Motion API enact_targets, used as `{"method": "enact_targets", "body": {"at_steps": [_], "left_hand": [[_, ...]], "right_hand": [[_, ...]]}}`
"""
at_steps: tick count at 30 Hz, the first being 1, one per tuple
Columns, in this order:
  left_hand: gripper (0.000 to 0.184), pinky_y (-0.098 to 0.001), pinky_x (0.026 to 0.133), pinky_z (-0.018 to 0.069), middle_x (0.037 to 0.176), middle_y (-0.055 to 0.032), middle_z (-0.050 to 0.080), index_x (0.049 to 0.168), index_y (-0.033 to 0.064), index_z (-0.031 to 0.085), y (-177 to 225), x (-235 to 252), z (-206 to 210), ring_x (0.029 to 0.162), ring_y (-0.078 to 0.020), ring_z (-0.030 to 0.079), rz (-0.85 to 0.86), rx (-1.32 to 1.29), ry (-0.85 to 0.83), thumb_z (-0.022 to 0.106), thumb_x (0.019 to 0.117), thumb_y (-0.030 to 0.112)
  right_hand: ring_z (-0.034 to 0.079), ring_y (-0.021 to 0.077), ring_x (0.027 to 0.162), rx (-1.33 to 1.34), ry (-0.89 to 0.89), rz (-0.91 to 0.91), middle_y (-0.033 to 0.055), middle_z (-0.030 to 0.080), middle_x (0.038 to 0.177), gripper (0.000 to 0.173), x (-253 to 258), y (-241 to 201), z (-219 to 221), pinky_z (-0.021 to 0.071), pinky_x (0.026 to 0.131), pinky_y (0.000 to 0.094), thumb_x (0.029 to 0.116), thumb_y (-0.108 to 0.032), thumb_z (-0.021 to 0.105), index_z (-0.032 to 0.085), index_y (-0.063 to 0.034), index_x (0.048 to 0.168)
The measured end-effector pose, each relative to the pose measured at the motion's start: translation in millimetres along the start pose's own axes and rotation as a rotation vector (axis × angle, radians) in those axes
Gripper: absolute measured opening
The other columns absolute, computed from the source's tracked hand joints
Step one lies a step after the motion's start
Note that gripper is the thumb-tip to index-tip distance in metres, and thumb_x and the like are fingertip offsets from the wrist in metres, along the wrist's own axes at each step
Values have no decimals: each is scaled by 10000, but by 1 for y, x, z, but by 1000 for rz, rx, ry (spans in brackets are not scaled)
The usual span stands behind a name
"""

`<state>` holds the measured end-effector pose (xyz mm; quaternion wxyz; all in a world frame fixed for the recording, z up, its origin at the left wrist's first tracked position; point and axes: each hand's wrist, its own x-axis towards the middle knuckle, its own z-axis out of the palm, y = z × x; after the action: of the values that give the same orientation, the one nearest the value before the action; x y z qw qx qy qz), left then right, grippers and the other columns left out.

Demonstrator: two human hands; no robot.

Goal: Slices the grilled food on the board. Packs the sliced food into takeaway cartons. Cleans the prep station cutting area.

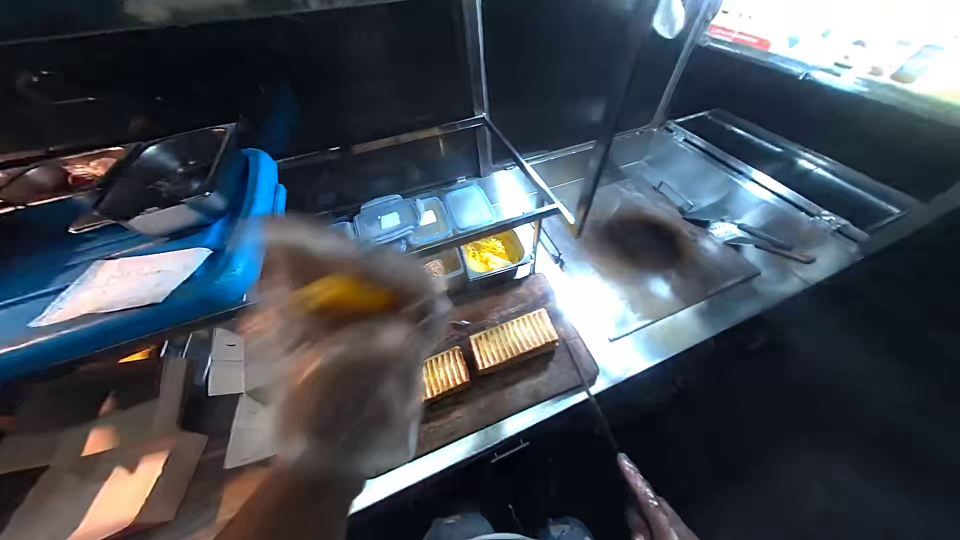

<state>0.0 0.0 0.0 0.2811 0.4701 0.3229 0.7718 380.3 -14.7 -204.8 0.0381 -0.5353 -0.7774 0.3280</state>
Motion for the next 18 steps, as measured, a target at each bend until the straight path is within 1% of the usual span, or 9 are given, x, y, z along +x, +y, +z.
{"method": "enact_targets", "body": {"at_steps": [1,2,4,6,9,11,15,16,18], "left_hand": [[291,-251,629,549,866,30,622,1197,219,576,-38,13,14,704,-91,607,-64,-88,-52,649,918,176],[239,-237,587,494,801,47,587,1175,222,604,-73,21,26,647,-71,550,-125,-121,-66,583,940,183],[144,-217,545,433,755,54,584,975,202,663,-128,28,45,599,-52,494,-211,-126,-16,520,986,206],[214,-204,512,419,652,66,547,802,200,605,-160,33,62,543,-41,481,-281,-39,85,490,981,176],[262,-196,478,396,592,70,488,755,193,554,-191,40,69,496,-41,448,-301,51,60,475,1005,197],[271,-198,474,406,597,66,496,765,184,570,-205,40,69,497,-44,455,-296,70,41,472,1018,193],[324,-196,462,388,567,64,476,711,187,541,-212,42,70,480,-47,437,-304,58,51,443,1019,182],[333,-202,467,380,565,64,461,698,188,524,-213,44,69,479,-51,424,-303,49,53,440,1020,181],[347,-204,456,381,552,59,458,687,181,520,-218,47,67,464,-55,422,-297,25,79,434,1023,169]], "right_hand": [[730,349,938,-17,-53,4,207,707,1159,578,-1,0,-6,596,834,557,1028,-171,501,407,-240,1594],[730,351,911,-31,-95,3,207,707,1142,590,-2,1,-11,598,805,562,1025,-174,501,395,-266,1599],[725,345,845,-62,-161,0,202,700,1115,643,-3,2,-16,599,744,555,1005,-171,514,354,-302,1614],[722,348,791,-67,-184,-4,208,699,1087,675,-2,-3,-18,598,698,547,985,-169,533,342,-304,1619],[721,331,754,-29,-153,0,194,703,1081,690,8,-7,-15,602,676,532,975,-164,545,345,-316,1617],[718,321,728,-19,-131,-11,181,709,1056,688,17,-11,-13,602,652,518,972,-160,551,358,-323,1611],[707,283,657,-68,-58,-25,146,714,992,703,37,-24,-6,602,594,479,948,-158,577,387,-355,1595],[712,285,673,-78,-67,-6,144,714,1003,710,44,-29,-5,603,607,479,951,-164,571,370,-373,1599],[724,304,767,-96,-133,39,152,708,1074,688,70,-42,-3,607,687,488,990,-195,523,315,-400,1614]]}}
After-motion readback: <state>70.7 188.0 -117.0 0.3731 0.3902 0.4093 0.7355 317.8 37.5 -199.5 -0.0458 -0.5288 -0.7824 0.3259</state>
